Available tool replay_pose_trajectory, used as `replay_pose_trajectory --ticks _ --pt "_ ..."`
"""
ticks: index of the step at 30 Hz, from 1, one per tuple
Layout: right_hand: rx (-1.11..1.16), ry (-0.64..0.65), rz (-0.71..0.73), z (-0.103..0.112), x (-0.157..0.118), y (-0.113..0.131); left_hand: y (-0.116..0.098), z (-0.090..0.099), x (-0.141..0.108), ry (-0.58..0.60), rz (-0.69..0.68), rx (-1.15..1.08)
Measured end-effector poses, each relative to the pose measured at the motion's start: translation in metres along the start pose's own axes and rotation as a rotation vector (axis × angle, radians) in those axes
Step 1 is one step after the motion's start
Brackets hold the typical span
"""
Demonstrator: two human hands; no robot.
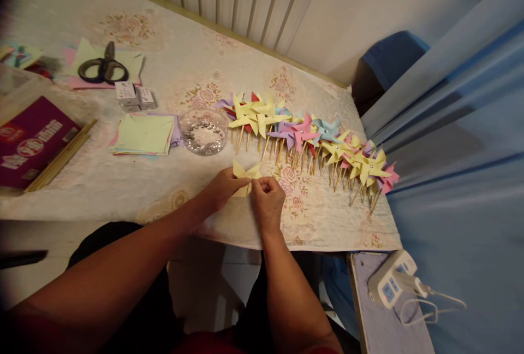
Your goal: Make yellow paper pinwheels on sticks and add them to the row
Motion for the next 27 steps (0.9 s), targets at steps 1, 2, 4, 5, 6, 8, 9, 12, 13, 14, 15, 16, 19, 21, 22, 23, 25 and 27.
replay_pose_trajectory --ticks 1,2,4,5,6,8,9,12,13,14,15,16,19,21,22,23,25,27 --pt "0.002 -0.002 -0.002 0.000 0.000 0.000 0.000 0.000 0.000 0.005 0.000 -0.005" --pt "0.003 -0.005 -0.004 0.000 0.000 0.001 -0.001 -0.001 0.000 0.010 -0.001 -0.012" --pt "0.008 -0.009 -0.010 0.001 -0.001 0.001 -0.001 -0.001 0.000 0.013 -0.002 -0.019" --pt "0.011 -0.010 -0.014 0.001 -0.001 0.002 -0.001 -0.002 -0.001 0.011 -0.003 -0.019" --pt "0.012 -0.010 -0.018 0.001 -0.001 0.002 -0.001 -0.002 -0.001 0.007 -0.005 -0.018" --pt "0.011 -0.005 -0.025 0.000 -0.001 0.003 -0.001 -0.002 -0.001 0.000 -0.008 -0.019" --pt "0.009 -0.003 -0.026 0.000 -0.002 0.003 -0.002 -0.002 -0.001 -0.003 -0.012 -0.017" --pt "0.006 -0.008 -0.021 0.000 -0.002 0.005 -0.002 -0.001 -0.001 -0.014 -0.019 -0.001" --pt "0.004 -0.015 -0.013 0.001 -0.002 0.006 -0.002 -0.001 -0.001 -0.017 -0.016 0.008" --pt "0.001 -0.032 -0.004 0.003 -0.001 0.006 -0.002 -0.001 -0.001 -0.023 -0.008 0.019" --pt "-0.002 -0.058 0.005 0.007 0.000 0.007 -0.002 0.000 -0.002 -0.029 0.006 0.029" --pt "-0.004 -0.094 0.012 0.012 0.002 0.007 -0.001 0.000 -0.002 -0.036 0.023 0.040" --pt "0.023 -0.149 0.007 0.025 0.010 0.003 -0.001 0.002 -0.002 -0.041 0.068 0.077" --pt "0.093 -0.043 -0.030 0.024 0.016 -0.004 0.000 0.002 -0.002 -0.025 0.076 0.094" --pt "0.146 0.051 -0.064 0.019 0.018 -0.008 0.001 0.002 -0.001 -0.015 0.075 0.098" --pt "0.207 0.152 -0.106 0.014 0.018 -0.012 0.002 0.002 -0.001 -0.004 0.074 0.100" --pt "0.331 0.315 -0.189 0.003 0.016 -0.018 0.004 0.002 0.001 0.019 0.073 0.099" --pt "0.415 0.392 -0.233 -0.004 0.013 -0.020 0.006 0.002 0.001 0.037 0.070 0.099"
Point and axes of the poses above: each hand's wrist, its own x-axis towards the middle knuckle, its own z-axis out of the back of the hand, y = z × x, the point moved 6 cm from there along x, towards the middle knuckle, and after that the axes turned 9 degrees about -x, right-handed, at the moved point
